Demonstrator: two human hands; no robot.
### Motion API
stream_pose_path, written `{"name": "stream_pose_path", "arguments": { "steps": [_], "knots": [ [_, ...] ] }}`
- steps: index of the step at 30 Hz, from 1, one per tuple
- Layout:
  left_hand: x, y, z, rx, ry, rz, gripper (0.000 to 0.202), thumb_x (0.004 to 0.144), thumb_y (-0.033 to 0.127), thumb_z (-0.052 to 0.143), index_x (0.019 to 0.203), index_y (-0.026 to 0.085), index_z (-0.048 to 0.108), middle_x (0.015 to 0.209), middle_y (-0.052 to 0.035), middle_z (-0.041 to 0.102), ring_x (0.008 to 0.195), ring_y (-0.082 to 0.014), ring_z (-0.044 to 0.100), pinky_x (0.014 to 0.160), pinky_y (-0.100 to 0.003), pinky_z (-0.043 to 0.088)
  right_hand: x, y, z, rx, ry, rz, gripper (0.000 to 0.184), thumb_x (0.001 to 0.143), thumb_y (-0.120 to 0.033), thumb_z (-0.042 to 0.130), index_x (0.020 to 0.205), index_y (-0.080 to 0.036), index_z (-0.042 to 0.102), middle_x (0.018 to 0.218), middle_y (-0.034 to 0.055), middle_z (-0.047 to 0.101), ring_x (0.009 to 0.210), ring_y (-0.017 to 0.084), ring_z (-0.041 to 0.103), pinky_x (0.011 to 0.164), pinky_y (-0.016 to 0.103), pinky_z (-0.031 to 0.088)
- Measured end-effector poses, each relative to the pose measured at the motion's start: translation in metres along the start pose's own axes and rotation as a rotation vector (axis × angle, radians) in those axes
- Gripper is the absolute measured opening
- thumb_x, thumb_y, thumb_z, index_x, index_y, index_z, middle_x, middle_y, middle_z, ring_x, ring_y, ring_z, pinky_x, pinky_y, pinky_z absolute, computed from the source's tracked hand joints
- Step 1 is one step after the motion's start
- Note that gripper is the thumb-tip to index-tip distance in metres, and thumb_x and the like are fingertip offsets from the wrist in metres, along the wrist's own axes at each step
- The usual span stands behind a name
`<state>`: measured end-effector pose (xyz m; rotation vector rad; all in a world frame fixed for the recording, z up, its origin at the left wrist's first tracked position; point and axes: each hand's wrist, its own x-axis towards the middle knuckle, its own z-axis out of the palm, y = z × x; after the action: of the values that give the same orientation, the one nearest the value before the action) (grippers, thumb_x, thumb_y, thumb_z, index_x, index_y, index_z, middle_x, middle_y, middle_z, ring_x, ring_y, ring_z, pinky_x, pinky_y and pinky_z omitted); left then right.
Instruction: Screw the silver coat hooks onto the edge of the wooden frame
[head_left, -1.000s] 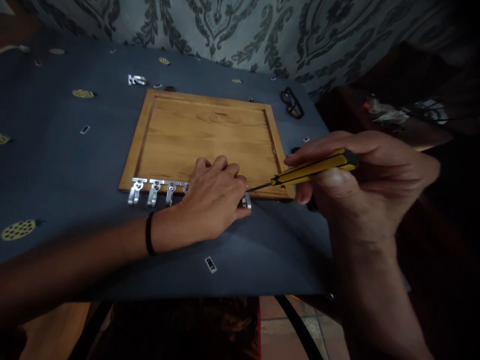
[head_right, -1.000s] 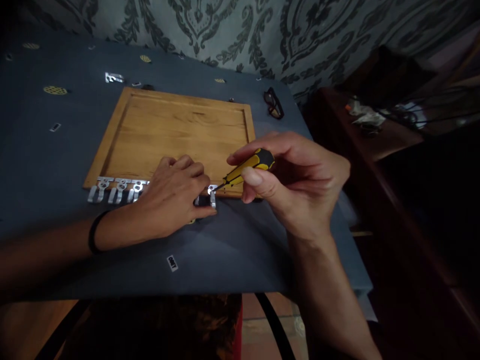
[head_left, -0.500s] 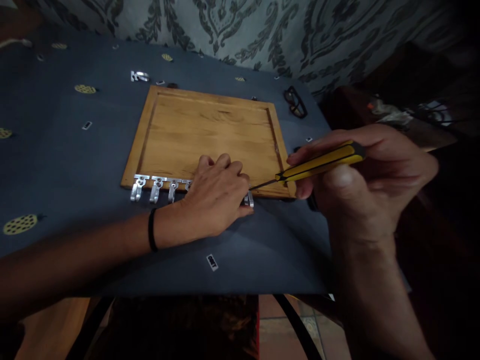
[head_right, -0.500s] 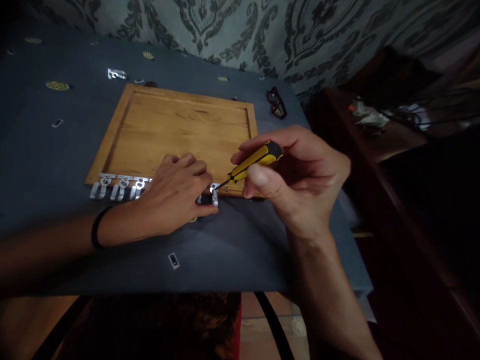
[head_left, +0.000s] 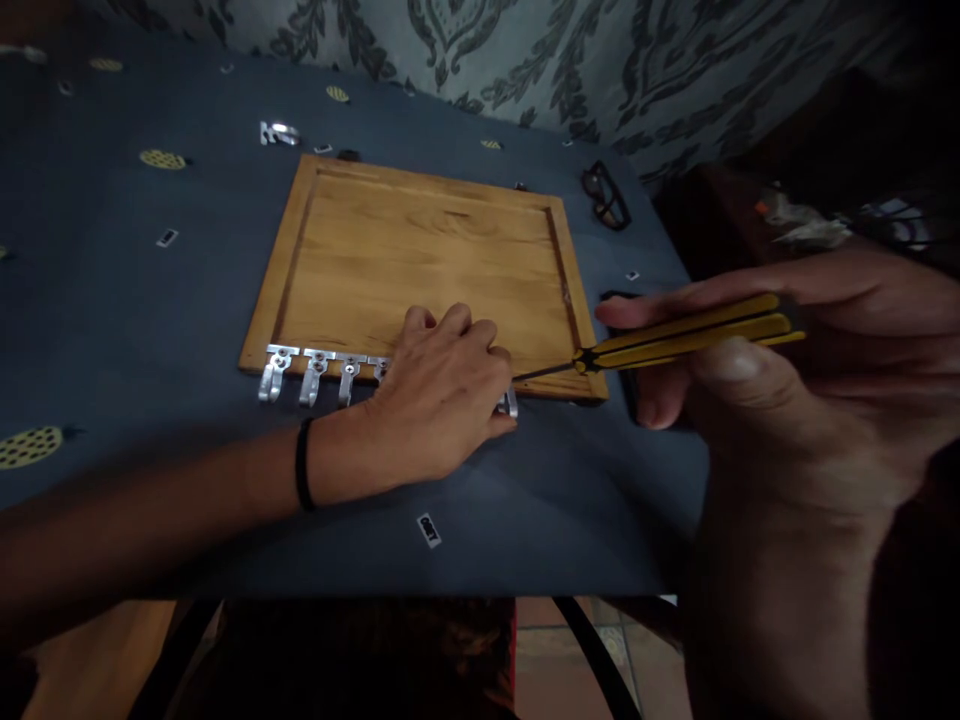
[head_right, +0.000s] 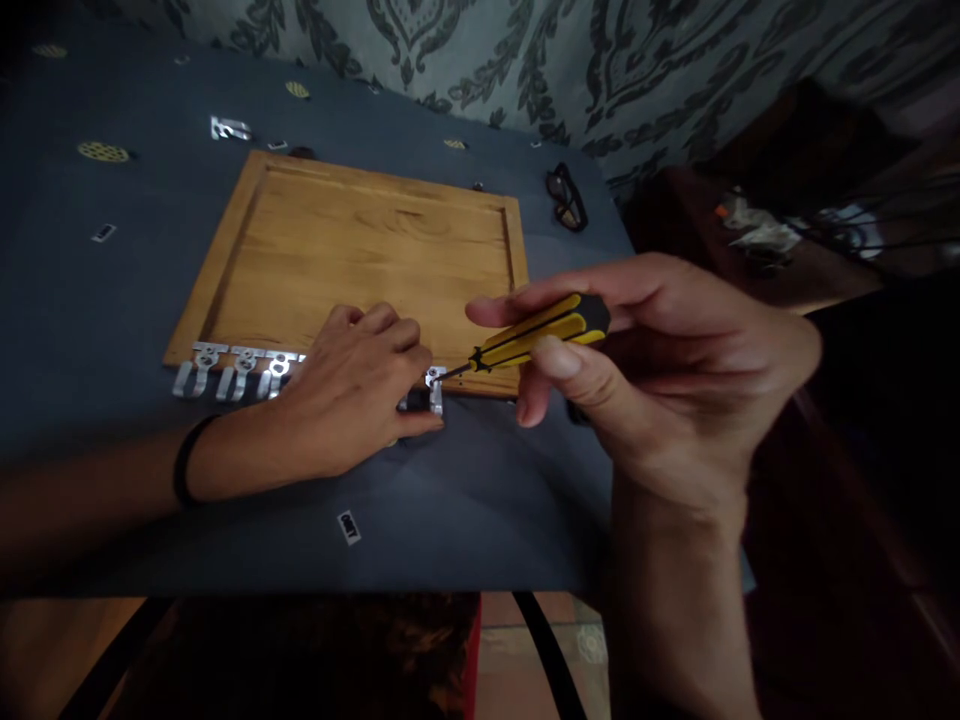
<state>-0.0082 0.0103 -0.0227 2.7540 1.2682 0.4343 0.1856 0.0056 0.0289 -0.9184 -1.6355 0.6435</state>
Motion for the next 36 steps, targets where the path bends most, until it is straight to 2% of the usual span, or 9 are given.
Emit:
{"name": "stream_pose_path", "arguments": {
  "steps": [5, 10, 14, 17, 20, 25, 30, 32, 36],
  "knots": [
    [0.000, 0.000, 0.000, -0.002, -0.003, -0.008, 0.032, 0.091, 0.050, 0.070, 0.093, 0.018, 0.069, 0.100, -0.0090, 0.065, 0.105, -0.0301, 0.052, 0.080, -0.041, 0.030, 0.003, 0.002, 0.003, 0.006, 0.028, -0.029, 0.020, 0.073, -0.035, 0.088, 0.089, -0.026, 0.082, 0.087, 0.0065, 0.081, 0.035, 0.016, 0.053, 0.026, 0.039, 0.037],
    [-0.001, -0.002, 0.002, -0.005, 0.007, 0.018, 0.032, 0.093, 0.050, 0.068, 0.094, 0.018, 0.068, 0.101, -0.0095, 0.064, 0.105, -0.0300, 0.052, 0.080, -0.041, 0.030, 0.007, 0.014, 0.015, 0.096, 0.137, -0.155, 0.025, 0.062, -0.031, 0.095, 0.079, -0.029, 0.076, 0.073, -0.0019, 0.078, 0.035, 0.012, 0.049, 0.023, 0.029, 0.031],
    [0.000, -0.001, 0.002, 0.005, 0.006, 0.003, 0.033, 0.093, 0.052, 0.067, 0.094, 0.018, 0.068, 0.101, -0.0098, 0.065, 0.106, -0.0303, 0.052, 0.080, -0.042, 0.030, 0.006, 0.019, 0.013, 0.136, 0.090, -0.158, 0.027, 0.071, -0.030, 0.090, 0.095, -0.032, 0.078, 0.080, -0.0031, 0.076, 0.048, 0.013, 0.062, 0.028, 0.026, 0.042],
    [0.000, 0.000, 0.001, 0.011, -0.003, -0.007, 0.034, 0.093, 0.052, 0.067, 0.093, 0.018, 0.069, 0.100, -0.0097, 0.065, 0.107, -0.0305, 0.053, 0.081, -0.042, 0.031, 0.004, 0.018, 0.005, 0.067, -0.024, -0.122, 0.030, 0.081, -0.041, 0.080, 0.110, -0.033, 0.079, 0.086, 0.0000, 0.075, 0.050, 0.013, 0.062, 0.034, 0.029, 0.049],
    [0.000, 0.001, -0.002, 0.024, -0.016, -0.011, 0.036, 0.093, 0.053, 0.067, 0.094, 0.017, 0.069, 0.101, -0.0099, 0.066, 0.108, -0.0309, 0.053, 0.081, -0.042, 0.031, 0.004, 0.017, 0.002, 0.031, -0.095, -0.122, 0.021, 0.085, -0.040, 0.077, 0.104, -0.032, 0.081, 0.087, 0.0015, 0.075, 0.043, 0.012, 0.058, 0.033, 0.031, 0.047],
    [0.002, 0.002, -0.007, 0.043, -0.085, -0.038, 0.040, 0.093, 0.055, 0.066, 0.096, 0.015, 0.070, 0.105, -0.0107, 0.066, 0.108, -0.0314, 0.054, 0.081, -0.042, 0.032, 0.007, 0.024, 0.012, 0.050, 0.116, -0.320, 0.020, 0.068, -0.037, 0.091, 0.080, -0.029, 0.077, 0.070, -0.0034, 0.069, 0.043, 0.009, 0.049, 0.032, 0.026, 0.036],
    [0.002, 0.002, -0.007, 0.021, -0.075, -0.041, 0.041, 0.092, 0.056, 0.067, 0.093, 0.016, 0.069, 0.102, -0.0095, 0.066, 0.107, -0.0301, 0.054, 0.082, -0.042, 0.032, 0.008, 0.021, 0.022, 0.012, 0.448, -0.315, 0.033, 0.081, -0.052, 0.078, 0.070, -0.022, 0.070, 0.061, -0.0019, 0.062, 0.045, 0.009, 0.054, 0.037, 0.024, 0.028],
    [0.001, 0.001, -0.005, 0.016, -0.068, -0.044, 0.040, 0.091, 0.056, 0.068, 0.091, 0.016, 0.069, 0.100, -0.0089, 0.065, 0.106, -0.0298, 0.054, 0.082, -0.041, 0.032, 0.007, 0.019, 0.021, -0.030, 0.476, -0.295, 0.038, 0.081, -0.056, 0.077, 0.069, -0.020, 0.068, 0.060, -0.0031, 0.061, 0.046, 0.008, 0.055, 0.040, 0.022, 0.028],
    [0.000, -0.002, 0.000, 0.010, -0.030, -0.024, 0.037, 0.091, 0.053, 0.069, 0.091, 0.016, 0.068, 0.098, -0.0086, 0.065, 0.105, -0.0296, 0.054, 0.081, -0.041, 0.032, 0.004, 0.022, 0.017, -0.078, 0.399, -0.275, 0.029, 0.082, -0.051, 0.078, 0.084, -0.023, 0.071, 0.069, -0.0043, 0.067, 0.047, 0.008, 0.058, 0.038, 0.023, 0.031]
  ]
}}
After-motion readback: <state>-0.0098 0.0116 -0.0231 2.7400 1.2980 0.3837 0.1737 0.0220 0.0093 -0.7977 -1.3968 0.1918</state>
